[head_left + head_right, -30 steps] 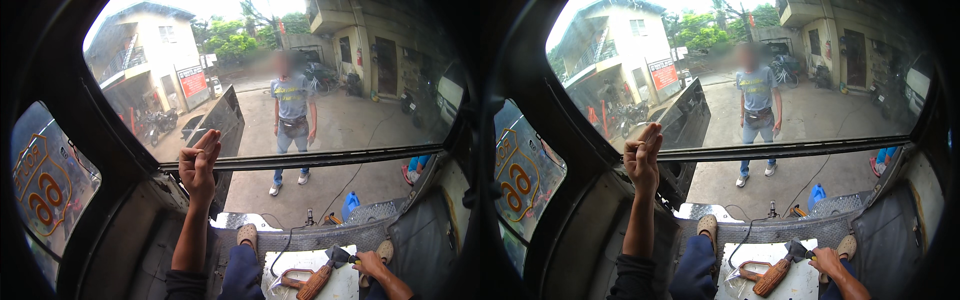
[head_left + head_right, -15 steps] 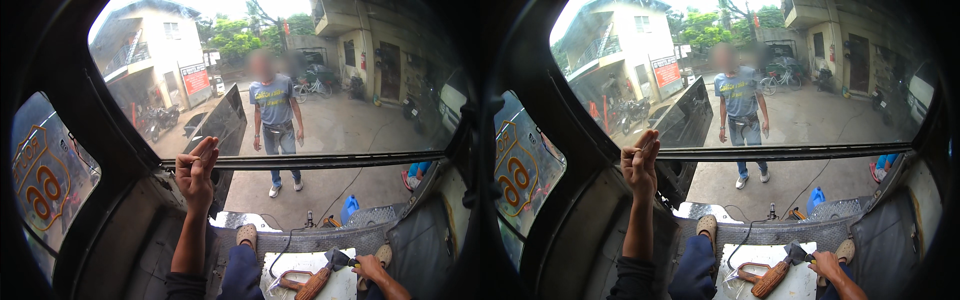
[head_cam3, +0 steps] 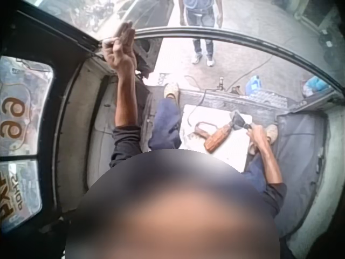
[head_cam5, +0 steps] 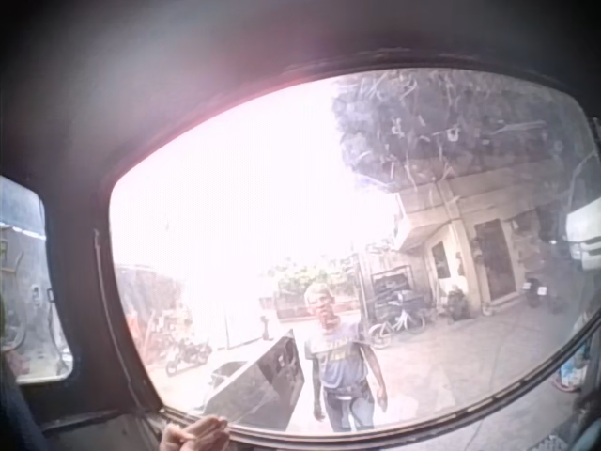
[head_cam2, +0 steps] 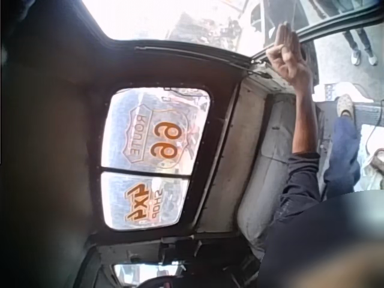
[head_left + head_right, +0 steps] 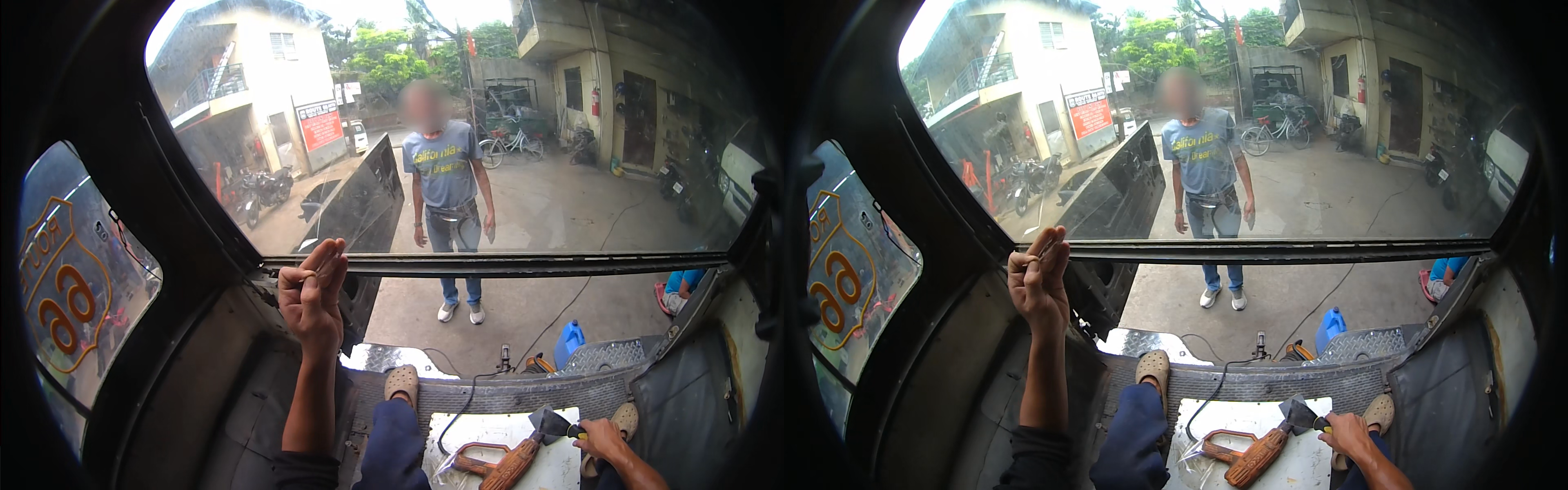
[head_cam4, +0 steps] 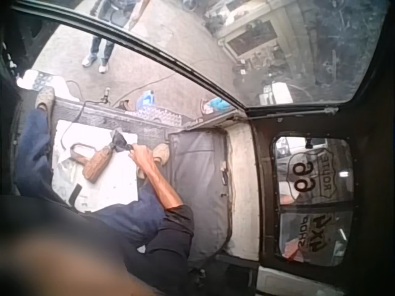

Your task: The person uses a heat gun and a scraper to remove adhesive residue from the interior surface of a vehicle windshield. They repeatedly apply heat and scrape along the lower edge of the glass, then peel away loosened strips of residue by hand.

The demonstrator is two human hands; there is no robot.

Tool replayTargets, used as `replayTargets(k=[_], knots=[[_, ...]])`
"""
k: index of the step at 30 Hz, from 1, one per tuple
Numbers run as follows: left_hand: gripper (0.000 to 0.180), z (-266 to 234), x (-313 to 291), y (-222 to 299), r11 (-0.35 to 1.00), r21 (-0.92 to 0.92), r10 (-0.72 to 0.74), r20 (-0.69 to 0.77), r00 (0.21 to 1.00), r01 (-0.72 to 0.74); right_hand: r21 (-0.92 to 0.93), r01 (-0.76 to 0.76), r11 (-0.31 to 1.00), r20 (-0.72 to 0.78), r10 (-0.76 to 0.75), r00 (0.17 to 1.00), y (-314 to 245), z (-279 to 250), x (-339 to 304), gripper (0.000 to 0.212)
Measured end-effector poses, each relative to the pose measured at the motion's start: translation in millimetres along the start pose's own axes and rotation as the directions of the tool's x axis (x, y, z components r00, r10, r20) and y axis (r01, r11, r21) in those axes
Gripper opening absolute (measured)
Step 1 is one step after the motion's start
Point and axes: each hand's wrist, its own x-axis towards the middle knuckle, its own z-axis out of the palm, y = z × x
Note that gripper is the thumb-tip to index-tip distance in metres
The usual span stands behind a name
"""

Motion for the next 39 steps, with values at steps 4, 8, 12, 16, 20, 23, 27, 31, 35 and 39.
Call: replayTargets(k=[4, 8, 12, 16, 20, 23, 27, 31, 35, 39], knots=[[0.004, -1, -4, 2, 1.0, -0.024, 0.009, -0.018, 1.0, -0.01, -0.025, -0.055, 0.998, -0.005, 0.055, 0.998, 15, -4, 2, 0.046], [0.004, -4, -7, 4, 0.999, -0.047, 0.005, -0.05, 0.999, -0.007, -0.19, -0.129, 0.973, 0.158, 0.16, 0.974, 50, 18, 13, 0.051], [0.002, -9, -10, 5, 0.999, -0.045, 0.004, -0.036, 0.999, -0.006, -0.218, -0.151, 0.964, 0.288, 0.212, 0.934, 105, 79, 27, 0.056], [0.006, -12, -13, 5, 0.998, -0.059, -0.004, -0.05, 0.999, 0.001, -0.146, -0.022, 0.989, 0.446, 0.086, 0.891, 161, 144, 38, 0.052], [0.002, -12, -17, 4, 0.997, -0.07, 0.014, -0.066, 0.998, -0.018, -0.089, -0.314, 0.945, 0.686, 0.286, 0.669, 162, 210, 31, 0.046], [0.002, -13, -19, 4, 0.997, -0.081, 0.012, -0.073, 0.997, -0.018, -0.095, -0.485, 0.869, 0.805, 0.354, 0.477, 138, 248, 20, 0.041], [0.002, -16, -21, 3, 0.998, -0.054, 0.017, -0.078, 0.997, -0.021, -0.167, -0.539, 0.826, 0.862, 0.388, 0.327, 102, 257, 11, 0.036], [0.001, -17, -23, 2, 0.998, -0.053, 0.027, -0.077, 0.997, -0.031, -0.166, -0.36, 0.918, 0.691, 0.369, 0.622, 40, 169, 41, 0.038], [0.002, -16, -27, 2, 0.995, -0.093, 0.012, -0.108, 0.994, -0.023, 0.242, 0.009, 0.97, 0.179, -0.054, 0.982, -87, 13, 107, 0.044], [0.004, -11, -30, 2, 0.991, -0.129, 0.016, -0.114, 0.993, -0.031, 0.86, 0.386, 0.335, -0.195, -0.483, 0.854, -249, -106, 129, 0.034]])
